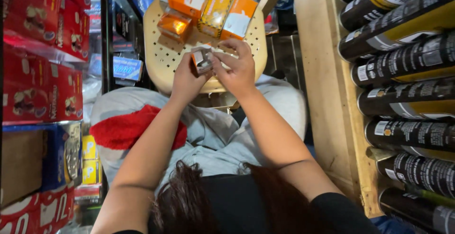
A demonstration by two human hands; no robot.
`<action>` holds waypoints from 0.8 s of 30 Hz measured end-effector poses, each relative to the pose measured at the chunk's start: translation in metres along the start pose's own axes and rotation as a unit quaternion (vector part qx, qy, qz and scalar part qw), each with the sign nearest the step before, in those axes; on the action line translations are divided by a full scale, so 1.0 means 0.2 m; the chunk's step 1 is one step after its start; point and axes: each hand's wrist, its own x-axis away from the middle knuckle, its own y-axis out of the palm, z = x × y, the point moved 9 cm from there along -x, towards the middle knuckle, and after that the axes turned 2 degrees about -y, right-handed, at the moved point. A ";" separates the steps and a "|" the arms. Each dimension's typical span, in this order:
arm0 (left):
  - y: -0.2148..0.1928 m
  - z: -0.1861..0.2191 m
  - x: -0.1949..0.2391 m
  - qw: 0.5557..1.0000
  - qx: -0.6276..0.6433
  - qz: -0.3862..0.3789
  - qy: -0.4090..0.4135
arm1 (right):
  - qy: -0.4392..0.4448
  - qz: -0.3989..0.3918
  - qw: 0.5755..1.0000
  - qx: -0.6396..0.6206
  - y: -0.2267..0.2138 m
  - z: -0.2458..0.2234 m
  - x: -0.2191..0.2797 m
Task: The person sits cross-legged on a chair and opens a small orange and white box. They remove a plastic-wrapped item, unwrap it, and reveal a small blue and black object. The person handles the object briefly before the clip ends.
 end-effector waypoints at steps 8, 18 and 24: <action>-0.04 0.02 0.01 0.997 0.028 0.047 0.057 | 0.016 0.014 0.998 0.066 0.04 0.01 0.06; -0.06 0.08 0.07 0.989 0.063 0.029 0.132 | 0.075 -0.008 0.996 -0.043 0.10 0.00 0.08; -0.04 0.05 0.04 0.988 0.138 -0.015 0.068 | 0.215 -0.011 0.948 -0.235 0.21 0.21 0.24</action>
